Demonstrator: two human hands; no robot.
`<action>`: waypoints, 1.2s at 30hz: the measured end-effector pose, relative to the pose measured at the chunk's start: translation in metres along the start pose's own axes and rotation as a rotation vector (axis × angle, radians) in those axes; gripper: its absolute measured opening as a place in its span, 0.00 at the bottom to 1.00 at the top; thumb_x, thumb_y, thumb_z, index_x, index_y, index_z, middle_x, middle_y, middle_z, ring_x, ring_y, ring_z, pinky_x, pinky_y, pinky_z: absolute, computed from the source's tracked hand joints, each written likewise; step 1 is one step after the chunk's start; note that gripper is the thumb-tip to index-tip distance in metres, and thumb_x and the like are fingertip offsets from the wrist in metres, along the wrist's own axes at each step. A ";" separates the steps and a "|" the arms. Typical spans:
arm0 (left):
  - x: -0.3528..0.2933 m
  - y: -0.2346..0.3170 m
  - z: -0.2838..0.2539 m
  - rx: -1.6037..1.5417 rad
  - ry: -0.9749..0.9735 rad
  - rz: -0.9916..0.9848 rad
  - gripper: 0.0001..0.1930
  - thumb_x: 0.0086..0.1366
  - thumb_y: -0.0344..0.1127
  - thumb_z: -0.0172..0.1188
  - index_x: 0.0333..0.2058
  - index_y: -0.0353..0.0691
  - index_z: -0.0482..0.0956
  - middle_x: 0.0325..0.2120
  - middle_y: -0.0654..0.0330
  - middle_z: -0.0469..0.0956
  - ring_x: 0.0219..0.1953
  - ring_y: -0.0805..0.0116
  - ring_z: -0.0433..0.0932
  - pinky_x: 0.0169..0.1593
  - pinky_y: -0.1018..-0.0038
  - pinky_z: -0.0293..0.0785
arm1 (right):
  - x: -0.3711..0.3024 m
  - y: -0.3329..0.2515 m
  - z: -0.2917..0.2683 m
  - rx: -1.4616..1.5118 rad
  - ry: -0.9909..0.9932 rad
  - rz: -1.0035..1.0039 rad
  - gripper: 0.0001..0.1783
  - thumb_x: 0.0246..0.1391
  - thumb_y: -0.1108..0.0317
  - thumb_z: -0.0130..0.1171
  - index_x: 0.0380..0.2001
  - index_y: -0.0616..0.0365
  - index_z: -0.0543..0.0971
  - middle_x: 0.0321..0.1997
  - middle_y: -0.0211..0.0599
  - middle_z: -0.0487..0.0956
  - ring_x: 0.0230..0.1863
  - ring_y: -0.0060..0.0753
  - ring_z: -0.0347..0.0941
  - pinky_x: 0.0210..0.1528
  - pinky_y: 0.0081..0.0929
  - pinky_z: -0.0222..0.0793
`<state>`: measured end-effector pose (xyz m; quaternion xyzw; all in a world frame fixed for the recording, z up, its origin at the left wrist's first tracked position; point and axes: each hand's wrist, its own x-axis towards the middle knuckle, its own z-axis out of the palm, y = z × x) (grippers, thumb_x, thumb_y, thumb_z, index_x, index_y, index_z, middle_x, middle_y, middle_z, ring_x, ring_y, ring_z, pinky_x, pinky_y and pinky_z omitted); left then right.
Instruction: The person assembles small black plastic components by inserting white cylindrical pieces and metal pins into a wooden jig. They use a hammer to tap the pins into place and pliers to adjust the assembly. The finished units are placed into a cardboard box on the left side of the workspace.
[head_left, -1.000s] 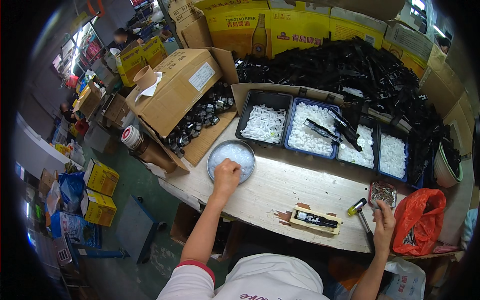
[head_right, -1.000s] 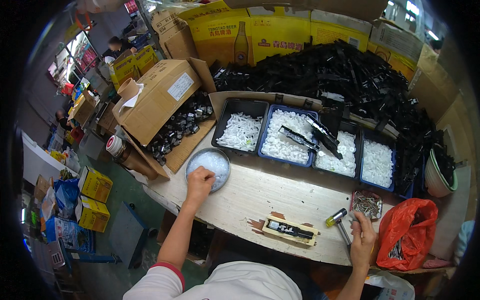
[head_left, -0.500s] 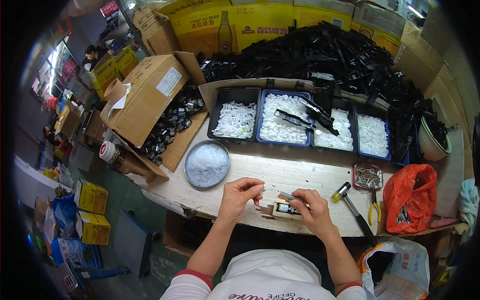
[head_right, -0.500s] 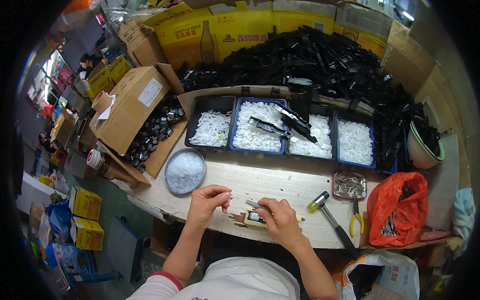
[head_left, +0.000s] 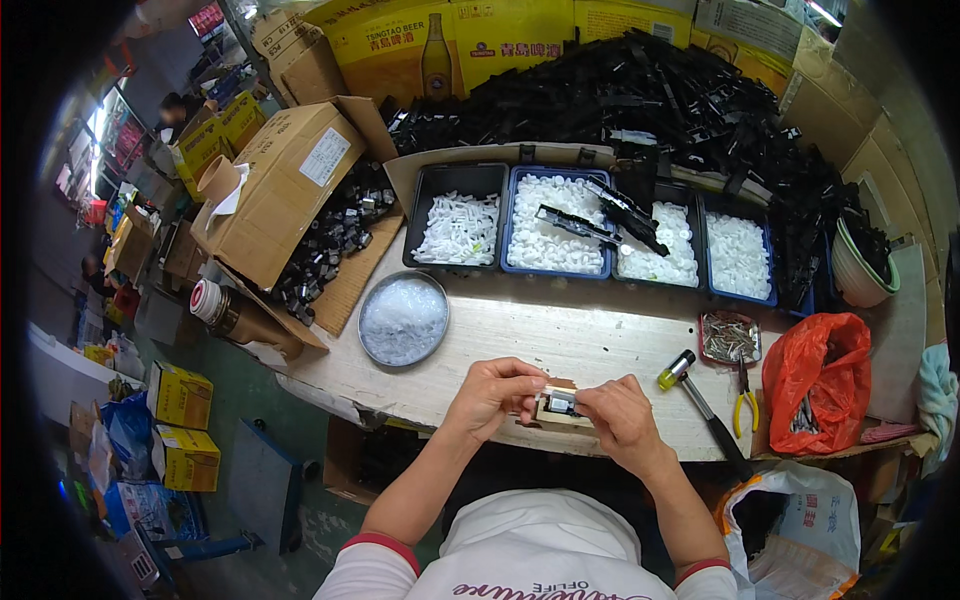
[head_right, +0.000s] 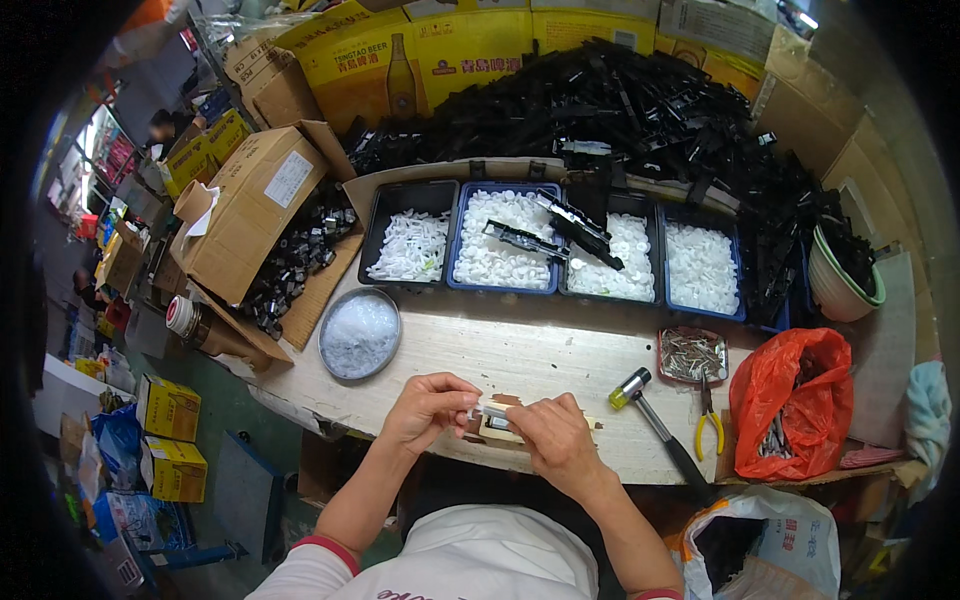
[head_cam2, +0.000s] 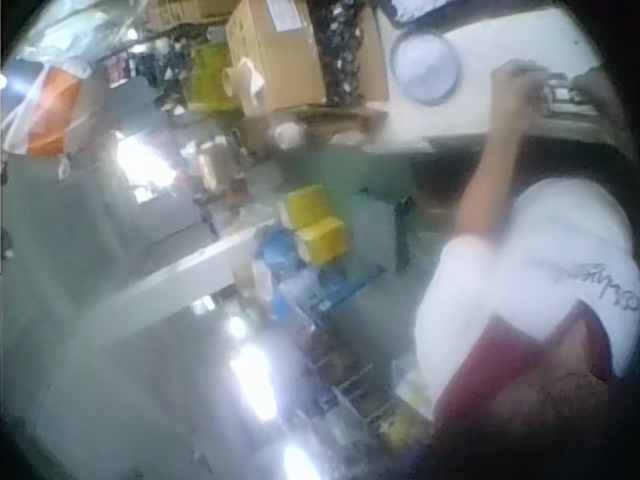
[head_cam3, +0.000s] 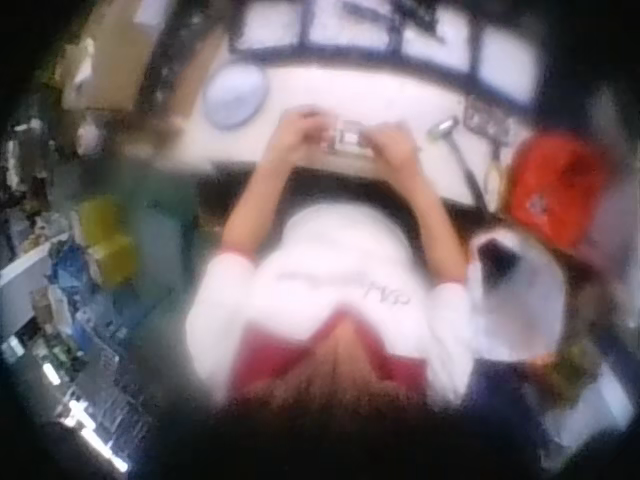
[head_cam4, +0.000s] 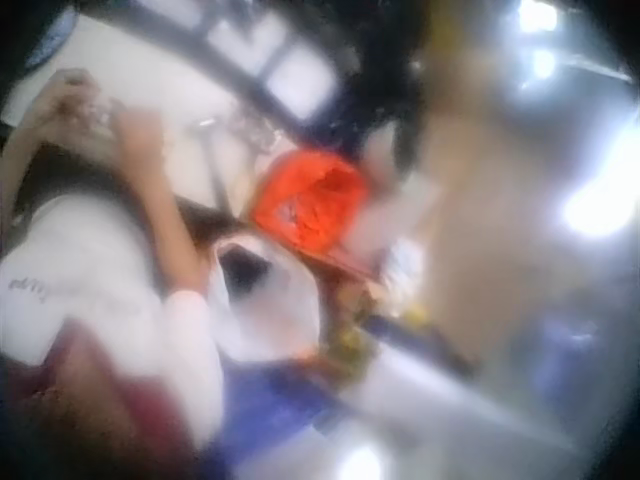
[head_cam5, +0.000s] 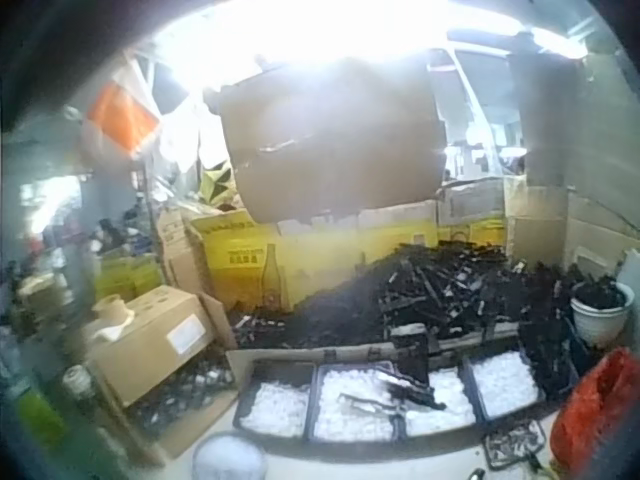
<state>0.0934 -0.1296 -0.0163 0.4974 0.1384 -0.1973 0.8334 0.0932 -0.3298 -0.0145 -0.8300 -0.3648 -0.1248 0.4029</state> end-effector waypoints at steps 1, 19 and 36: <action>0.002 -0.003 0.001 -0.035 -0.031 -0.059 0.05 0.53 0.25 0.57 0.29 0.30 0.76 0.20 0.58 0.74 0.18 0.74 0.73 0.18 0.81 0.71 | -0.003 0.001 0.000 0.015 -0.014 0.006 0.10 0.42 0.78 0.56 0.32 0.59 0.72 0.22 0.35 0.73 0.23 0.32 0.67 0.29 0.27 0.57; 0.014 -0.059 0.038 1.233 0.042 0.711 0.17 0.41 0.32 0.66 0.35 0.43 0.78 0.37 0.62 0.70 0.44 0.65 0.62 0.47 0.68 0.52 | -0.061 0.025 -0.035 0.864 0.070 1.017 0.05 0.55 0.70 0.48 0.31 0.60 0.69 0.18 0.29 0.71 0.13 0.11 0.58 0.15 0.08 0.54; 0.014 -0.058 0.039 1.177 0.069 0.693 0.14 0.41 0.34 0.66 0.31 0.44 0.78 0.33 0.66 0.69 0.38 0.67 0.62 0.43 0.70 0.51 | -0.052 0.028 -0.023 0.504 -0.024 0.961 0.04 0.51 0.72 0.51 0.28 0.62 0.70 0.15 0.29 0.70 0.16 0.16 0.62 0.19 0.18 0.57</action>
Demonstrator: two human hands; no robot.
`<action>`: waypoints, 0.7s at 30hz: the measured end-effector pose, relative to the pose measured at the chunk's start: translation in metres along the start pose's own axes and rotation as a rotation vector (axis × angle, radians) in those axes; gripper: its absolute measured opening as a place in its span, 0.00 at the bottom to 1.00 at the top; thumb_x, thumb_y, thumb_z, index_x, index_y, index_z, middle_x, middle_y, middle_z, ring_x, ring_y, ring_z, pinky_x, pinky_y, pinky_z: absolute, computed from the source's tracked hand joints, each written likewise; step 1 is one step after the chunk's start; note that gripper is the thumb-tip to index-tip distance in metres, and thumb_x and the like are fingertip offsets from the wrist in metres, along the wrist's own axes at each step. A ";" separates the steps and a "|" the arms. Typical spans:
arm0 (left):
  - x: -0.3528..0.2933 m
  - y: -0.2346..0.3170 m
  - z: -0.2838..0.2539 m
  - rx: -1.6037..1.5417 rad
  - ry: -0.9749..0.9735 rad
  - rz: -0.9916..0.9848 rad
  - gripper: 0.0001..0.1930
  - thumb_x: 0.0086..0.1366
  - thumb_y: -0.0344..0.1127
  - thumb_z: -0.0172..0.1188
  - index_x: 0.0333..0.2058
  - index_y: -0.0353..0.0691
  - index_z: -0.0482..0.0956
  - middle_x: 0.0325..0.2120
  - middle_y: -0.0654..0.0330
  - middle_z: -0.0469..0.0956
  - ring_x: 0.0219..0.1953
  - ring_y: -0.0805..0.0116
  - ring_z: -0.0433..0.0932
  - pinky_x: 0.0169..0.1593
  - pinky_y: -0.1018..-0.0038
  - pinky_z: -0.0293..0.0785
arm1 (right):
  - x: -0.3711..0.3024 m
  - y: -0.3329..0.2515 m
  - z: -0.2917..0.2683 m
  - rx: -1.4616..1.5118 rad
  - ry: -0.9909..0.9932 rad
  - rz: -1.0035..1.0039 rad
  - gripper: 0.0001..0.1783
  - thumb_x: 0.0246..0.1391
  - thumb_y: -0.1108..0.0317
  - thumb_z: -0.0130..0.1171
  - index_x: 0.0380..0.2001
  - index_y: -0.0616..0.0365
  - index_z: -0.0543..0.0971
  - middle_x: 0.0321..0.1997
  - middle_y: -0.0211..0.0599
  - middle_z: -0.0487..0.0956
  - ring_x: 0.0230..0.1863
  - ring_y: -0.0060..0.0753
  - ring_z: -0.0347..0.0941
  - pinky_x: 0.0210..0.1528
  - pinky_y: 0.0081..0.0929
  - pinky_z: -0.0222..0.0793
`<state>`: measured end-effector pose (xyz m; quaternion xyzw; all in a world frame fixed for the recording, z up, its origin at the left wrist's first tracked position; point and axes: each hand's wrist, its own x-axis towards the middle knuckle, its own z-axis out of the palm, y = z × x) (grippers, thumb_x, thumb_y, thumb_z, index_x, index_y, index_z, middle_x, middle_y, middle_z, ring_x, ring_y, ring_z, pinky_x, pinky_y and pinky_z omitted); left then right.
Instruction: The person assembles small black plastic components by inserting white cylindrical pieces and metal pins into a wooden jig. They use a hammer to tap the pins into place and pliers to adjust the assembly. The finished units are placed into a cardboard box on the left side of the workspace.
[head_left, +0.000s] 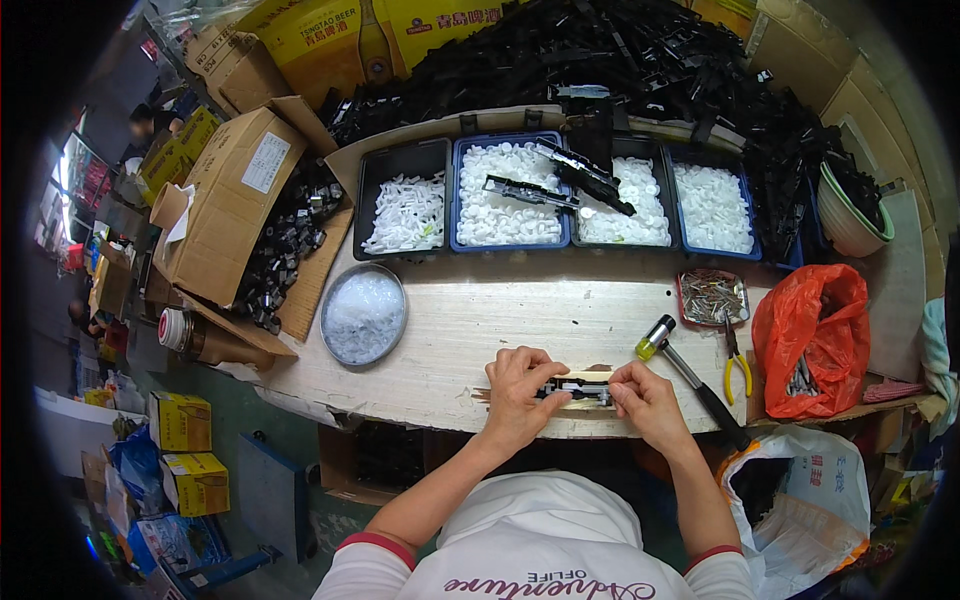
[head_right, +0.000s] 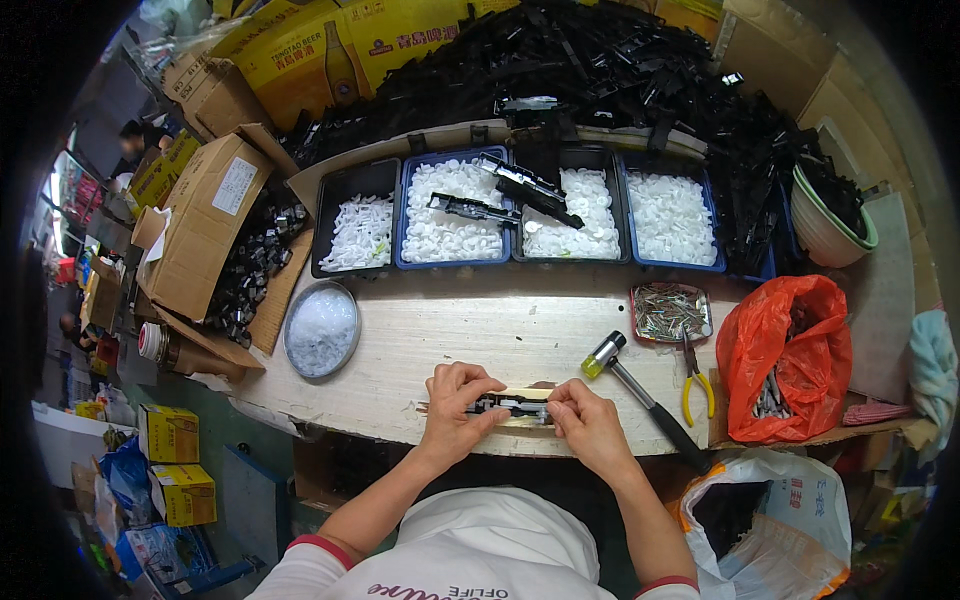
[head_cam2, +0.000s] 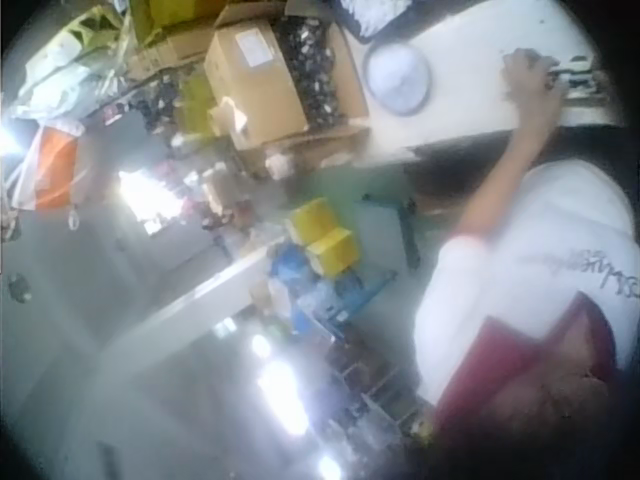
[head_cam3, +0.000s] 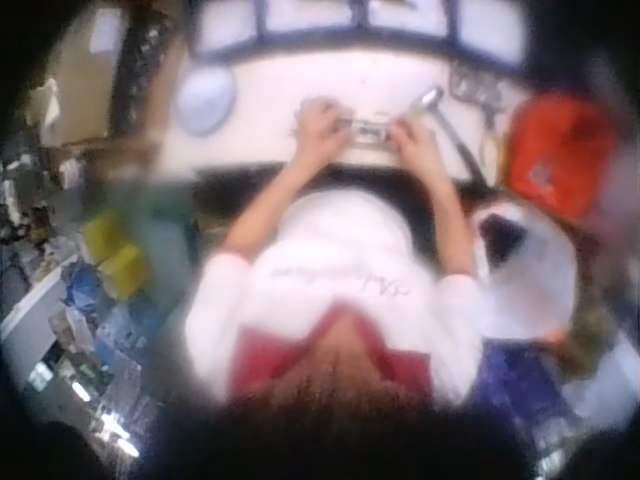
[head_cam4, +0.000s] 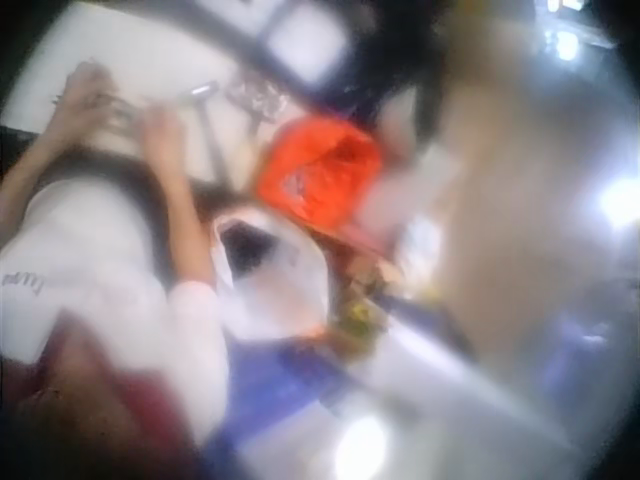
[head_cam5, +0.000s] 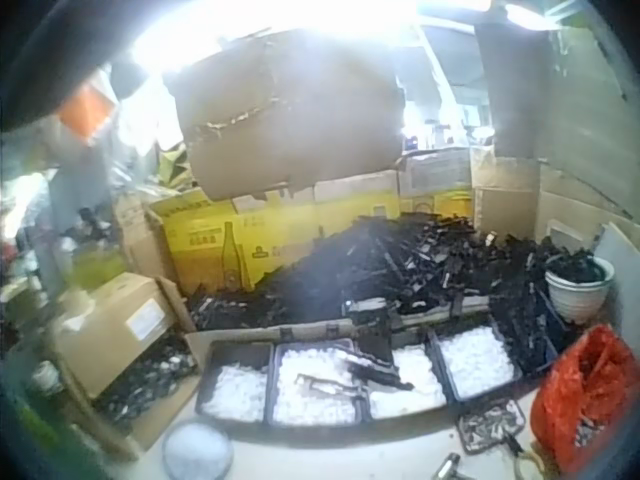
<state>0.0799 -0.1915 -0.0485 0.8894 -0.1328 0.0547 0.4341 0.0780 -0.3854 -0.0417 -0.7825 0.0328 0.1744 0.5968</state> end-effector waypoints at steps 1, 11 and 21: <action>-0.001 -0.001 0.001 0.011 0.006 0.021 0.12 0.41 0.34 0.66 0.29 0.45 0.79 0.32 0.66 0.69 0.38 0.68 0.62 0.43 0.70 0.51 | 0.001 -0.001 -0.001 0.005 -0.002 0.026 0.04 0.51 0.72 0.51 0.28 0.62 0.70 0.14 0.29 0.70 0.16 0.17 0.62 0.19 0.18 0.58; -0.002 -0.008 0.005 0.052 0.042 0.161 0.05 0.40 0.31 0.66 0.20 0.47 0.79 0.28 0.70 0.71 0.36 0.69 0.63 0.40 0.70 0.50 | 0.010 -0.006 -0.009 -0.217 -0.019 0.101 0.08 0.46 0.70 0.56 0.23 0.60 0.69 0.12 0.29 0.68 0.15 0.18 0.60 0.17 0.21 0.53; -0.002 -0.009 0.005 0.068 0.025 0.188 0.06 0.40 0.30 0.66 0.20 0.48 0.78 0.28 0.70 0.72 0.36 0.68 0.63 0.41 0.69 0.50 | 0.013 -0.012 -0.010 -0.224 -0.012 0.080 0.10 0.43 0.68 0.61 0.20 0.60 0.70 0.12 0.24 0.69 0.14 0.11 0.59 0.16 0.15 0.53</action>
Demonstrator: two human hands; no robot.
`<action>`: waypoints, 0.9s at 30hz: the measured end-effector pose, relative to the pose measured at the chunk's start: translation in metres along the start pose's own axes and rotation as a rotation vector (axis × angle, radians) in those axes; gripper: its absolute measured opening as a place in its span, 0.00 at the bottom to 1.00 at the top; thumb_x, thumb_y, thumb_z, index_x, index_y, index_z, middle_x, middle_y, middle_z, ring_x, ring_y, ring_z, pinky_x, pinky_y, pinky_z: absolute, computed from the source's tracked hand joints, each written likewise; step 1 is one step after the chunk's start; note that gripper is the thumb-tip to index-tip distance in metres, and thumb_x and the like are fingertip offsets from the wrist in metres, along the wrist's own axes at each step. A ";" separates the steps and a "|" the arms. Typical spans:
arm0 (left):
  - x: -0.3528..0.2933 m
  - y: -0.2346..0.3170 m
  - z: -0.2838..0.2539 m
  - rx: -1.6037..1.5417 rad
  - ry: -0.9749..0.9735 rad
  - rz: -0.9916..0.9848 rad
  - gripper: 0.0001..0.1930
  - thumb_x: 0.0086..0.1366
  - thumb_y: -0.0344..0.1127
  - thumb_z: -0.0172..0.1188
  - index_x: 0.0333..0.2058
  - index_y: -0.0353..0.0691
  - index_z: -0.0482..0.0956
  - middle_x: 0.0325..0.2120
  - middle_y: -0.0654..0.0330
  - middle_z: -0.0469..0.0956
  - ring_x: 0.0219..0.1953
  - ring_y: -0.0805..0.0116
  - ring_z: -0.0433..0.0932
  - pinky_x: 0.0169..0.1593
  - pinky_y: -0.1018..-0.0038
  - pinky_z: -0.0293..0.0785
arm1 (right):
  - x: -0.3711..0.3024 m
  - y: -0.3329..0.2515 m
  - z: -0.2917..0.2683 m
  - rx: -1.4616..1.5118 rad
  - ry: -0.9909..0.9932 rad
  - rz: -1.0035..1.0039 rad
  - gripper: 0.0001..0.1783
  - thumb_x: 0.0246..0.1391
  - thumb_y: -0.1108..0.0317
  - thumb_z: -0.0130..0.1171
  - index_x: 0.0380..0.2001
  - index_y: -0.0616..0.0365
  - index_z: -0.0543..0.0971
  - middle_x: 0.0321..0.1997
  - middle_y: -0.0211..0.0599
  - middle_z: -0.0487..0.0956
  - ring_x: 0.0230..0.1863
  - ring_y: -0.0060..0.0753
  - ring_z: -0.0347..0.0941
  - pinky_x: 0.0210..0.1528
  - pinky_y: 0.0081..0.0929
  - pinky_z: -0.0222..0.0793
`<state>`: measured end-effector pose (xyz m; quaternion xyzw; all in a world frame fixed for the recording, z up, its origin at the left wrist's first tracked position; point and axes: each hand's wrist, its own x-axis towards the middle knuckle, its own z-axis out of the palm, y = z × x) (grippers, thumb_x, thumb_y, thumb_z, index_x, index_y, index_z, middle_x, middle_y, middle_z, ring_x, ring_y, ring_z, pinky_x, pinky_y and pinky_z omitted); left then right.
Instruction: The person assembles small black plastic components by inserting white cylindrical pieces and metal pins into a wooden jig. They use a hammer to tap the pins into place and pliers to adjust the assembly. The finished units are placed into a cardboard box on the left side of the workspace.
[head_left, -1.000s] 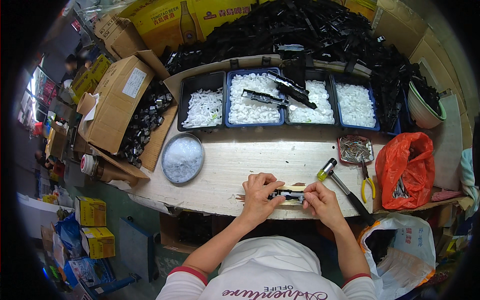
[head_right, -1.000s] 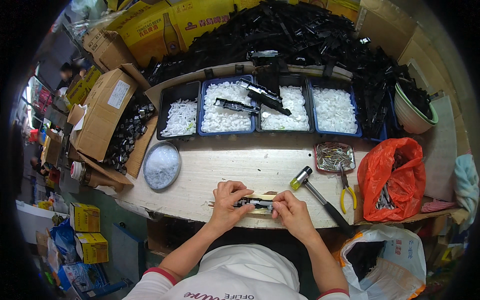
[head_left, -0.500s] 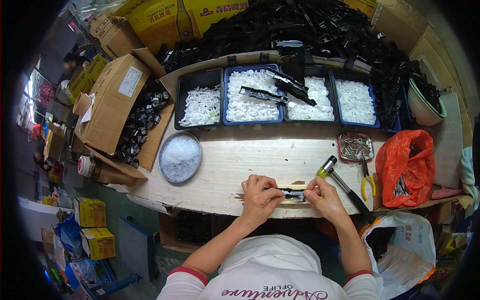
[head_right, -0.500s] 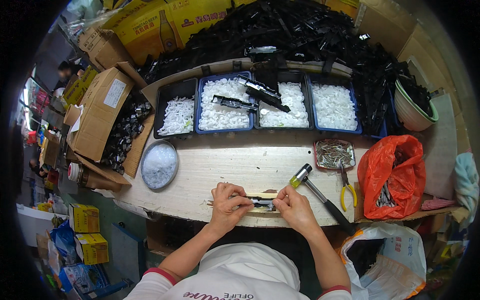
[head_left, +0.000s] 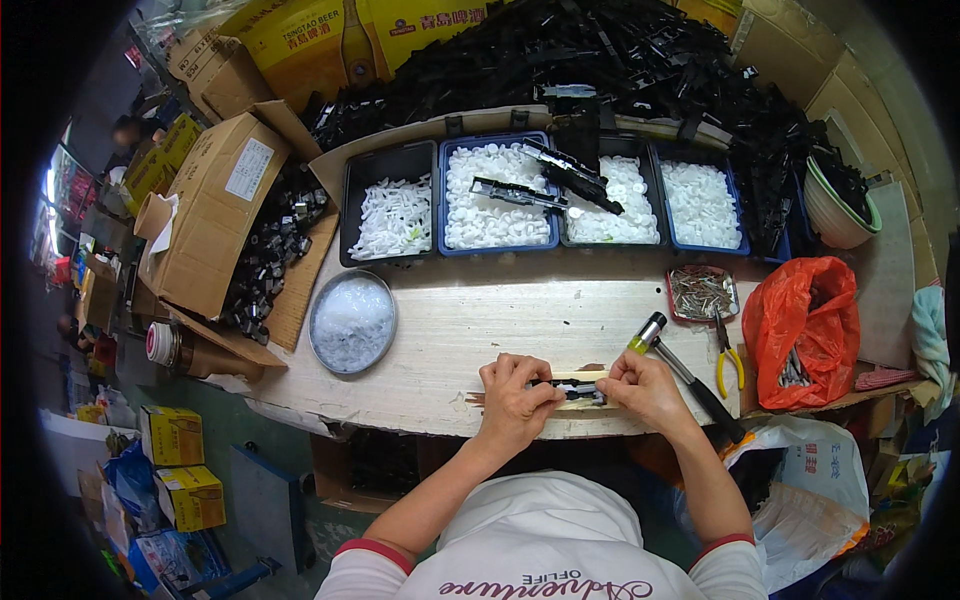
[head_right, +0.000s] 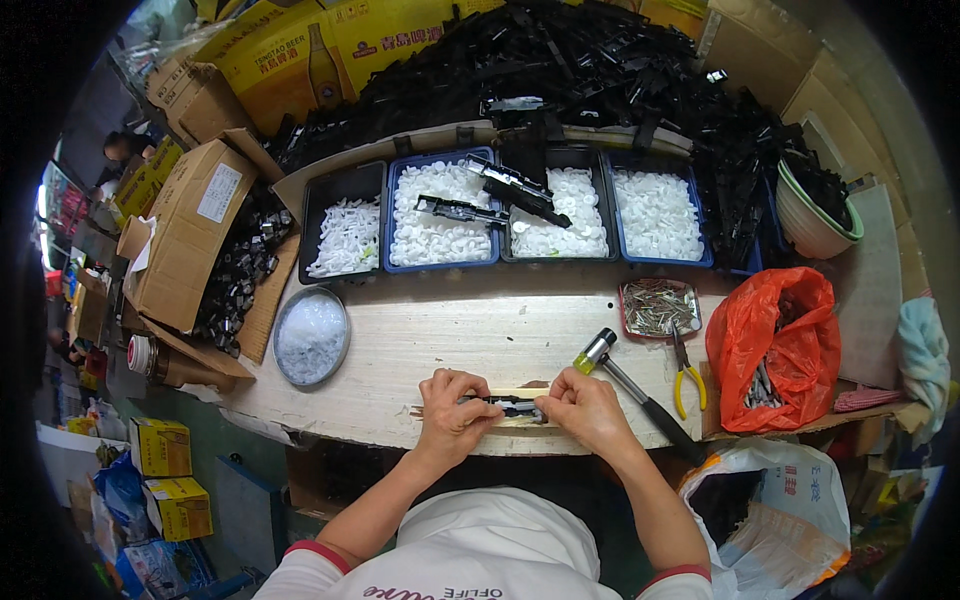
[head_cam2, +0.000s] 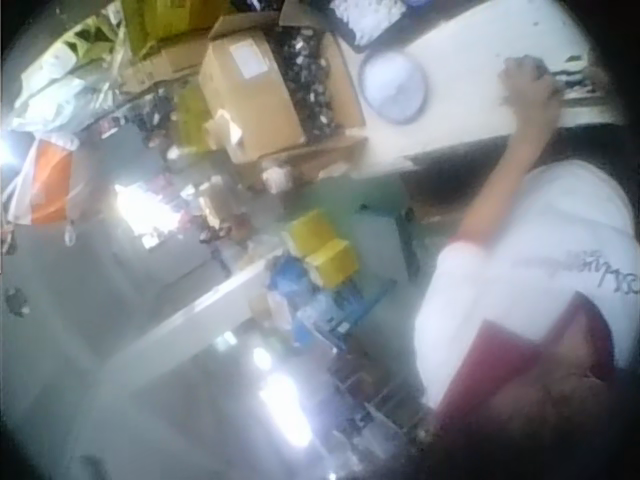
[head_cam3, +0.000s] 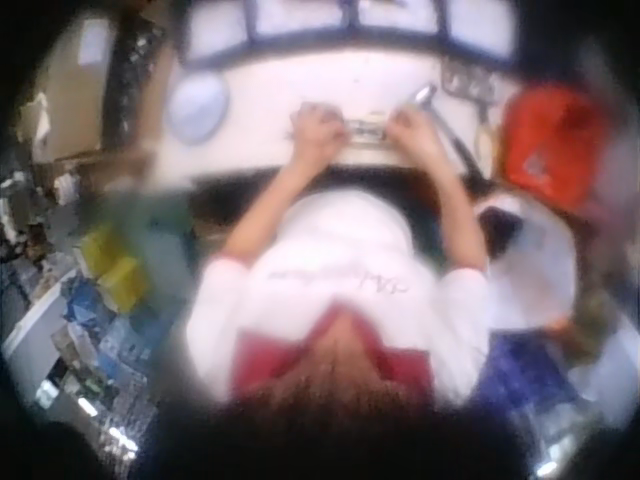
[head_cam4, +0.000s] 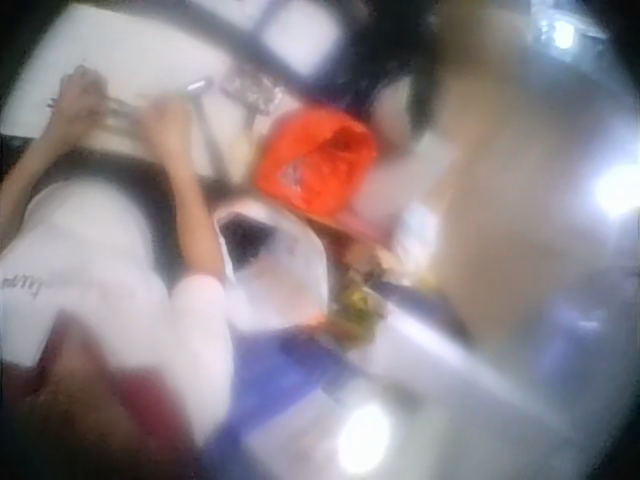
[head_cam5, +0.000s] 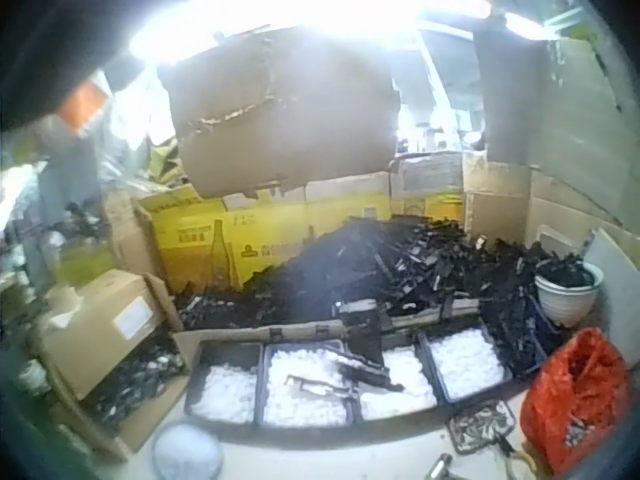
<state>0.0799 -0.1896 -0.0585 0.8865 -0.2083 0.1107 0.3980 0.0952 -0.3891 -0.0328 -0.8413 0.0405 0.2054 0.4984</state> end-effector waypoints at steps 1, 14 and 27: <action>0.000 0.000 0.000 -0.004 0.001 0.001 0.07 0.40 0.30 0.66 0.20 0.48 0.78 0.28 0.70 0.71 0.36 0.68 0.63 0.41 0.69 0.50 | 0.000 -0.001 0.000 -0.003 0.002 0.019 0.11 0.42 0.67 0.61 0.19 0.60 0.70 0.12 0.24 0.69 0.14 0.11 0.59 0.16 0.15 0.53; 0.000 -0.001 -0.002 -0.017 -0.024 0.011 0.07 0.40 0.29 0.65 0.21 0.47 0.78 0.29 0.69 0.71 0.37 0.68 0.63 0.41 0.69 0.50 | -0.003 0.000 0.003 -0.078 0.099 0.025 0.13 0.38 0.67 0.65 0.15 0.60 0.70 0.10 0.25 0.68 0.11 0.13 0.60 0.13 0.15 0.53; -0.002 -0.002 -0.001 0.007 0.000 0.075 0.08 0.40 0.29 0.64 0.23 0.48 0.78 0.29 0.68 0.71 0.36 0.67 0.64 0.40 0.68 0.51 | 0.010 -0.003 -0.006 -0.044 -0.126 0.066 0.13 0.42 0.68 0.62 0.16 0.60 0.69 0.11 0.29 0.69 0.12 0.17 0.63 0.13 0.18 0.55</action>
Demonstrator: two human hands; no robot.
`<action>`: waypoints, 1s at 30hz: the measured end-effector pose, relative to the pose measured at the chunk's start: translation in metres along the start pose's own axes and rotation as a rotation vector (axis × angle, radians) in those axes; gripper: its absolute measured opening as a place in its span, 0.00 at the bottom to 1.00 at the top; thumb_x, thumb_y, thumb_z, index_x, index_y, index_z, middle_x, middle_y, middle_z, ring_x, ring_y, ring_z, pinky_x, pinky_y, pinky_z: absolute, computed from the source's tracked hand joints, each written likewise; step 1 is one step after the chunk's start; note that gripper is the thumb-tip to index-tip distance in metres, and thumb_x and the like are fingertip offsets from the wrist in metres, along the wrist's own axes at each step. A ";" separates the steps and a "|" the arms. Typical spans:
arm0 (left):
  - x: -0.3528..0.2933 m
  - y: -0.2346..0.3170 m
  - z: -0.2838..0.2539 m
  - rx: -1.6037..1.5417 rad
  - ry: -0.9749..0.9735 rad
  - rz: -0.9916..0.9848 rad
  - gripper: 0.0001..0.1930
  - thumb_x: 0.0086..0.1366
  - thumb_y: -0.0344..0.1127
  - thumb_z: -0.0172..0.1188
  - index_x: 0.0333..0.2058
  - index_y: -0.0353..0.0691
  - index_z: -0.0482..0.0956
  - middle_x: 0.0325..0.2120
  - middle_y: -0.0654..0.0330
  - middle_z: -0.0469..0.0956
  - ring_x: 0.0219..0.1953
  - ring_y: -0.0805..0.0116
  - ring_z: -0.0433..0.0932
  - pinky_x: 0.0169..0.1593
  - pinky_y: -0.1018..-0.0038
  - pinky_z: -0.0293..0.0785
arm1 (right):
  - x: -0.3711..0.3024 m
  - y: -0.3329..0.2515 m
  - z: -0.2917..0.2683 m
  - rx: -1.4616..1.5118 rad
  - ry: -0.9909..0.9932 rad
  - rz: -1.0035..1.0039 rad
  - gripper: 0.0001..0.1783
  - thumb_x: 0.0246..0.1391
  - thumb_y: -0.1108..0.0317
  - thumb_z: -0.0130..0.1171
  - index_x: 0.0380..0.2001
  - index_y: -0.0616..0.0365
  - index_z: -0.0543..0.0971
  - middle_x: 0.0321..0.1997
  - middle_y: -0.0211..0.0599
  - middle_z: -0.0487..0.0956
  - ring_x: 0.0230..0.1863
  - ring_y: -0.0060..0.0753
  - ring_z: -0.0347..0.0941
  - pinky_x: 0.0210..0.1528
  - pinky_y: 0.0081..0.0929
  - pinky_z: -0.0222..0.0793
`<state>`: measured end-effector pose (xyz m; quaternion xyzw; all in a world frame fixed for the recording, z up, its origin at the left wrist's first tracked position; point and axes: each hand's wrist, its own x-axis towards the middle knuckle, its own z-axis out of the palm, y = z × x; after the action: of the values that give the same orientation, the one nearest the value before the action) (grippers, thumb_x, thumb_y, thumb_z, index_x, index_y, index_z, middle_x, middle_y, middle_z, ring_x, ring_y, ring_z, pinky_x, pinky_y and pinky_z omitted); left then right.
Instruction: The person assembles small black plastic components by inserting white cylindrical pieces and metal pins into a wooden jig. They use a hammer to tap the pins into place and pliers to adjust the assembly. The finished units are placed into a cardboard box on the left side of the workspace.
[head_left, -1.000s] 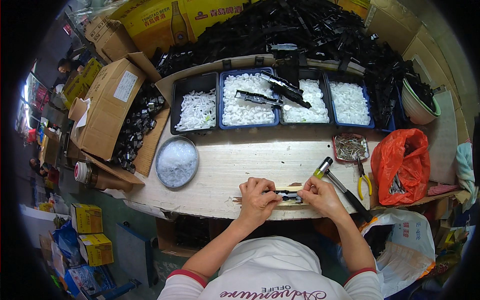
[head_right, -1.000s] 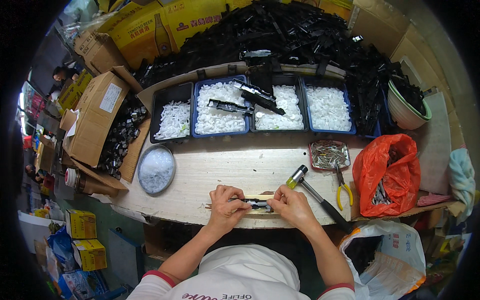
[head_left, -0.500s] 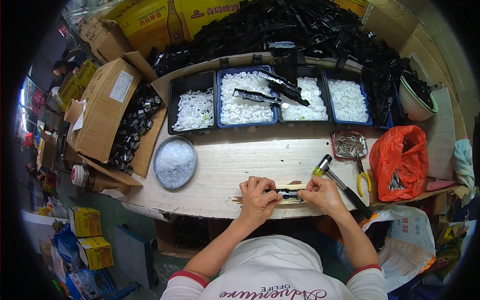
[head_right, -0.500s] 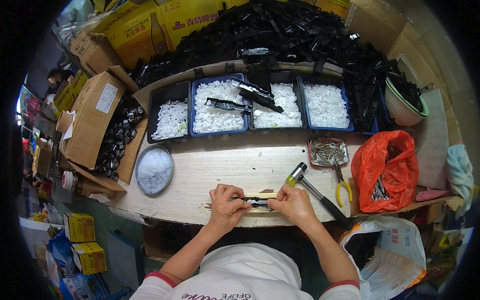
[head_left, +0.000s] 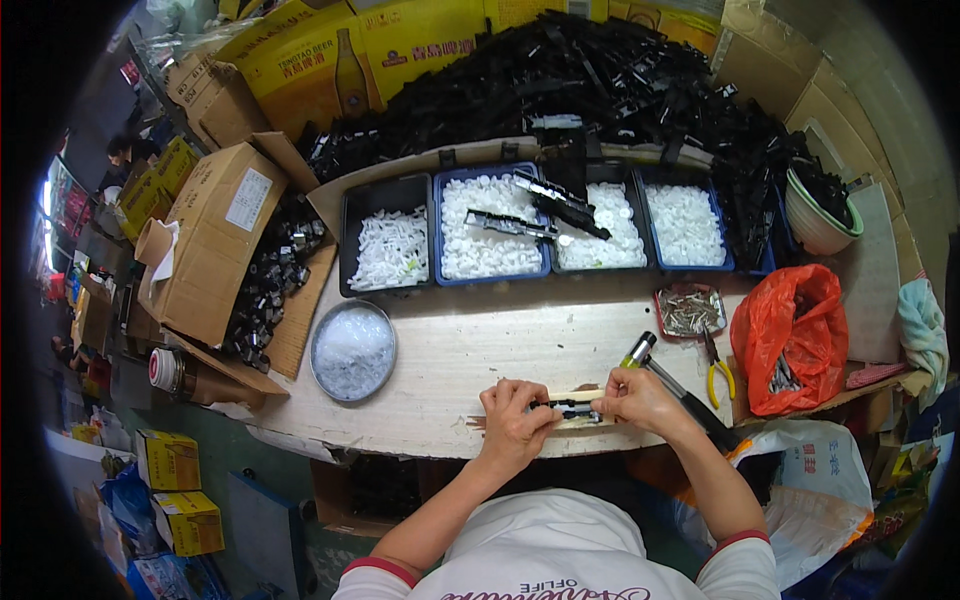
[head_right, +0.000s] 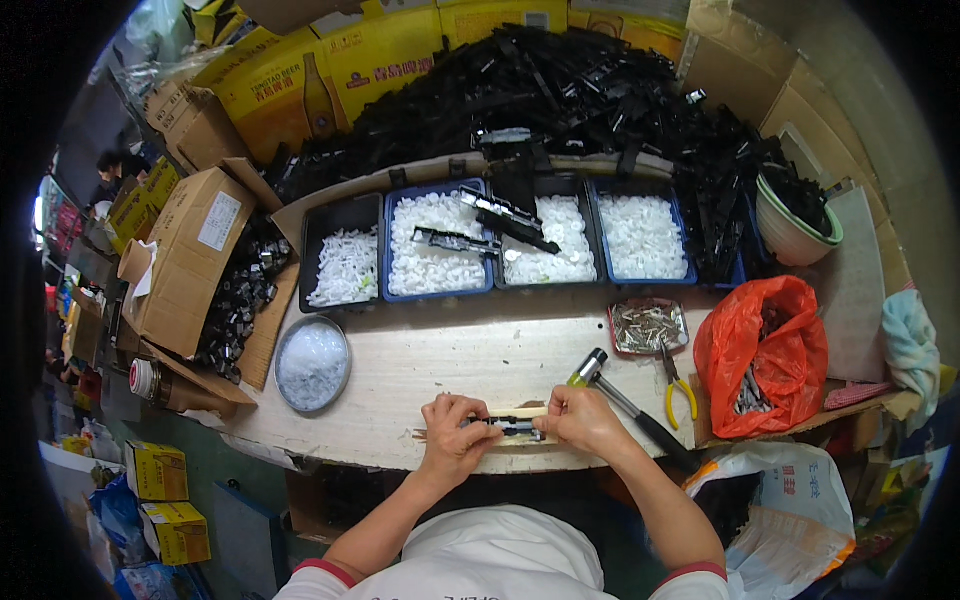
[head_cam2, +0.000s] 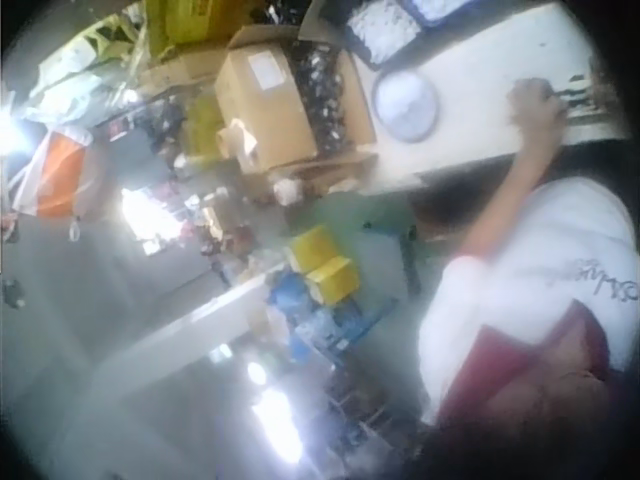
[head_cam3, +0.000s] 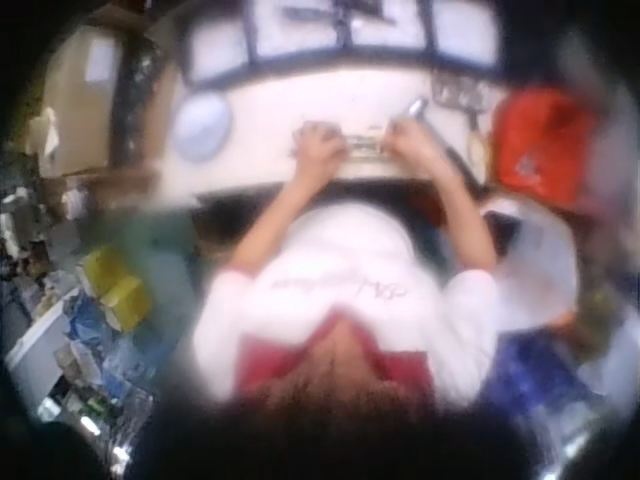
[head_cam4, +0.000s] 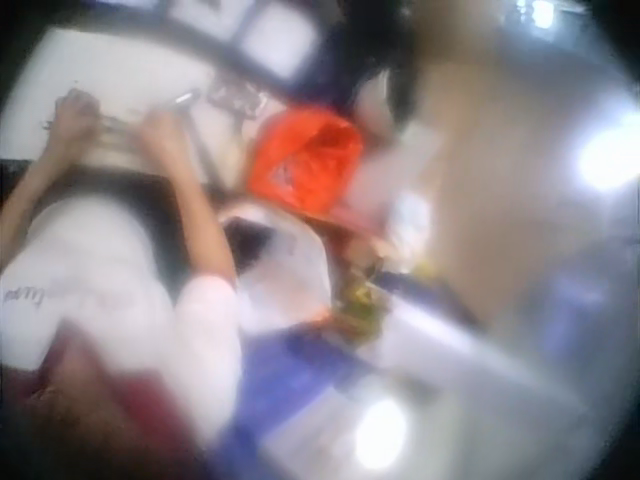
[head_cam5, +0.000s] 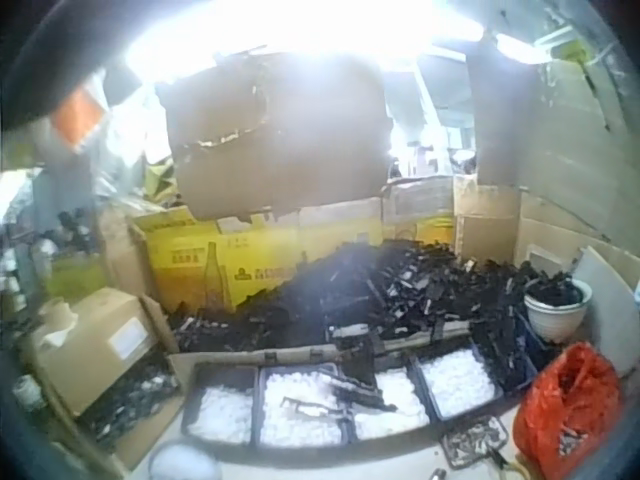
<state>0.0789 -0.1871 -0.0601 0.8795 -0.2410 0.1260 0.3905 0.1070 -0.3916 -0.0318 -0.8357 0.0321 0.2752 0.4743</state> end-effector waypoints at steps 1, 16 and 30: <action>0.001 0.000 -0.001 0.008 0.004 0.000 0.08 0.40 0.29 0.64 0.23 0.49 0.78 0.29 0.68 0.71 0.35 0.66 0.64 0.40 0.68 0.51 | 0.004 0.000 -0.001 -0.067 -0.018 -0.024 0.13 0.42 0.68 0.62 0.15 0.60 0.70 0.11 0.29 0.69 0.13 0.17 0.64 0.14 0.18 0.57; -0.002 0.000 0.000 0.003 -0.016 -0.006 0.07 0.42 0.31 0.64 0.24 0.48 0.78 0.30 0.66 0.70 0.36 0.65 0.63 0.41 0.67 0.50 | 0.133 -0.104 -0.037 -0.498 0.702 -0.819 0.03 0.40 0.71 0.56 0.22 0.58 0.76 0.26 0.39 0.72 0.31 0.42 0.69 0.33 0.35 0.64; -0.002 0.006 -0.012 -0.120 0.057 -0.077 0.12 0.42 0.31 0.64 0.30 0.42 0.77 0.33 0.61 0.70 0.38 0.64 0.65 0.42 0.69 0.54 | 0.084 -0.114 -0.036 -0.170 0.529 -0.891 0.14 0.50 0.71 0.47 0.42 0.61 0.68 0.33 0.44 0.69 0.34 0.47 0.66 0.37 0.36 0.61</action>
<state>0.0741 -0.1810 -0.0490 0.8591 -0.2028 0.1213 0.4539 0.2289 -0.3410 0.0296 -0.8448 -0.2302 -0.1721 0.4513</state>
